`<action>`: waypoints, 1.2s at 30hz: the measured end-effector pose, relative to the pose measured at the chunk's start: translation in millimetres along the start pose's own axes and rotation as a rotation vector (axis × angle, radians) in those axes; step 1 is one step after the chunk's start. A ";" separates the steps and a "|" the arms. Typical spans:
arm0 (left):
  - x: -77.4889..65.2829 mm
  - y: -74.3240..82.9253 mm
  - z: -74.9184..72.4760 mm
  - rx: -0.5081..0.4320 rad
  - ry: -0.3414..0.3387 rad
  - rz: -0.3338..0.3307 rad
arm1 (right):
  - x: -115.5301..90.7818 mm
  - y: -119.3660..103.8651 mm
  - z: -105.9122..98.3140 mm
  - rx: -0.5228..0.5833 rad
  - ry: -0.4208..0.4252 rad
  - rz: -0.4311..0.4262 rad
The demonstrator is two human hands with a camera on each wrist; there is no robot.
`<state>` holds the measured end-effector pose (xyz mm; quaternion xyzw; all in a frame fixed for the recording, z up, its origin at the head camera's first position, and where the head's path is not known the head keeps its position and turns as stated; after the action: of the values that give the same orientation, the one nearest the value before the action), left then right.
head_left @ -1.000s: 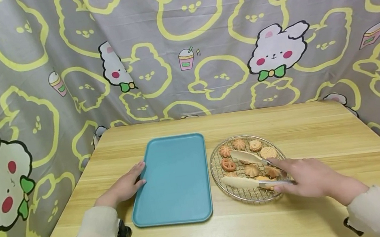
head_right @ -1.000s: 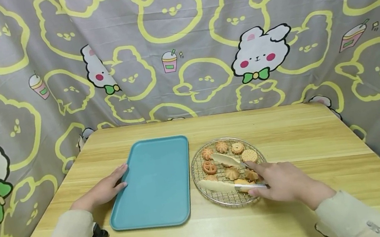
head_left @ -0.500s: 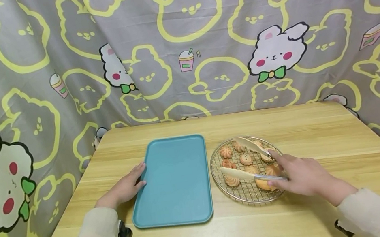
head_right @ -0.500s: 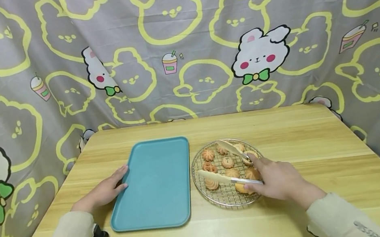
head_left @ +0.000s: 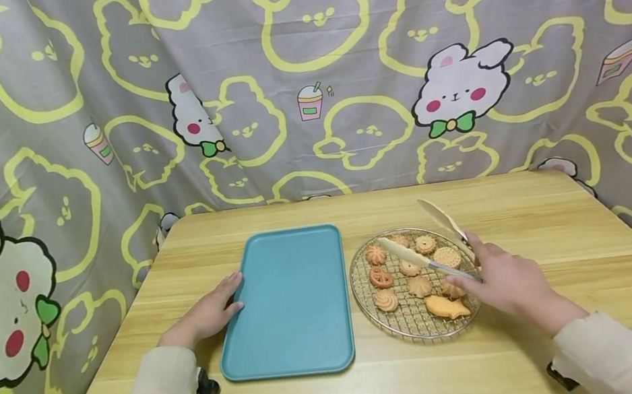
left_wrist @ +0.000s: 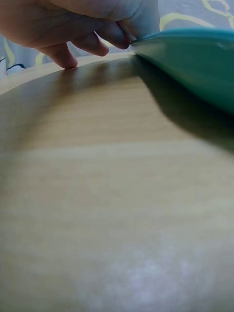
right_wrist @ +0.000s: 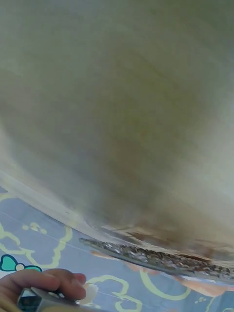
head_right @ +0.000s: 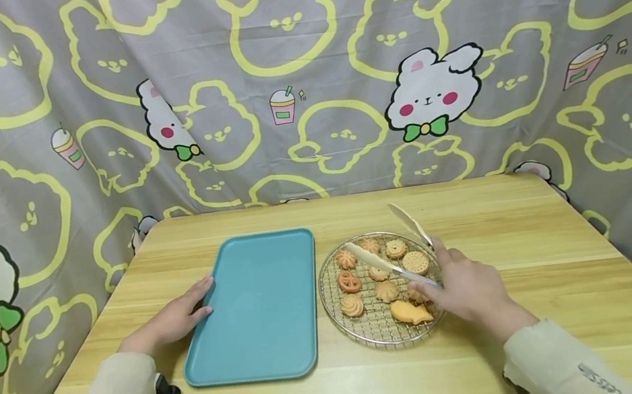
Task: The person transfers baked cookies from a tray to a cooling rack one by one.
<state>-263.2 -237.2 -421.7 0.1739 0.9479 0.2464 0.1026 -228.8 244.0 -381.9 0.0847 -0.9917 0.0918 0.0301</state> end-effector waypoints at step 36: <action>-0.3 1.7 -2.4 0.002 0.005 0.007 | -15.3 74.6 3.8 0.060 -0.019 0.335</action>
<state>-263.1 -237.0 -418.8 0.1768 0.9477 0.2465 0.0993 -226.8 318.1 -399.9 -0.0803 -0.9890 0.1243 0.0023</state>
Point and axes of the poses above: each hand's wrist, its own x-axis towards the middle knuckle, its own z-axis out of the palm, y = z × x, the point moved 8 cm from there along x, towards the middle knuckle, and after that the axes turned 4 degrees about -x, right-handed, at the moved point
